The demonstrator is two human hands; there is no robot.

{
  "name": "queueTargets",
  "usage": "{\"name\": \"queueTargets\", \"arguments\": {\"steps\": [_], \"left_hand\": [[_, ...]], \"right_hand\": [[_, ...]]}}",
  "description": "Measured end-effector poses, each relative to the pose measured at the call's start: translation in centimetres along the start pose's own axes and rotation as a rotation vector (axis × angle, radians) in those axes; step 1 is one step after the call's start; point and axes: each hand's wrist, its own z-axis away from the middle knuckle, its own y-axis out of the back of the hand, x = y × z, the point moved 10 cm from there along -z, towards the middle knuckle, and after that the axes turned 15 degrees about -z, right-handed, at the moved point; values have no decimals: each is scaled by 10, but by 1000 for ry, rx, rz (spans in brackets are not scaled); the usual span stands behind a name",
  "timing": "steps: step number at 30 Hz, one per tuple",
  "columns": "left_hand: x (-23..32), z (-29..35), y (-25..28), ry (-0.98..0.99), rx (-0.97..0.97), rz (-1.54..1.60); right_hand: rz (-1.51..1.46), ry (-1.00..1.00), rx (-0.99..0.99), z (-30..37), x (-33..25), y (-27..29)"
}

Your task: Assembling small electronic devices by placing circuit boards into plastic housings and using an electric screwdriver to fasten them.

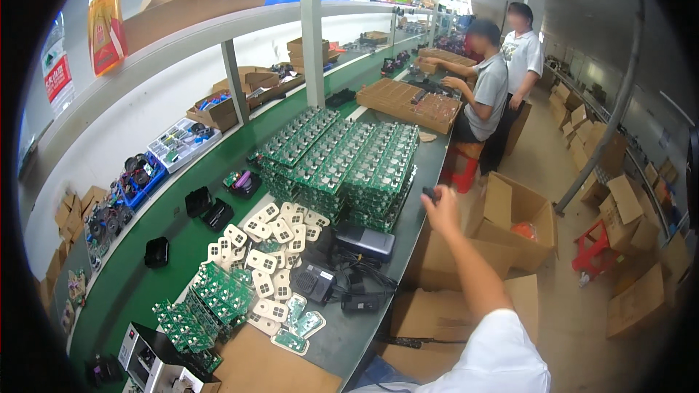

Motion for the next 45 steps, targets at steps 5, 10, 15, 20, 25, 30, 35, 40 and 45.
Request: {"name": "queueTargets", "arguments": {"steps": [5,10,15,20,25,30,35,40,45], "left_hand": [[5,-5,3,25,-37,-28],[-8,1,2,75,7,-6],[8,-1,14,38,46,-65],[8,-4,10,20,46,-55],[7,-7,9,-5,61,-36],[5,-6,5,-26,35,-36],[-7,-2,1,24,34,-27],[-10,2,1,51,70,-72],[-40,-6,-18,135,-287,-115]], "right_hand": [[116,-271,116,-57,35,-18],[138,-377,189,-77,48,-30],[292,-330,41,-75,61,-58],[174,-281,73,-62,49,-60],[-357,-81,117,-29,54,-54],[-594,-64,-374,30,-32,-72],[-406,-5,-506,40,-62,-71],[-252,68,-474,47,-58,-86],[-160,31,-490,50,-64,-80]]}}
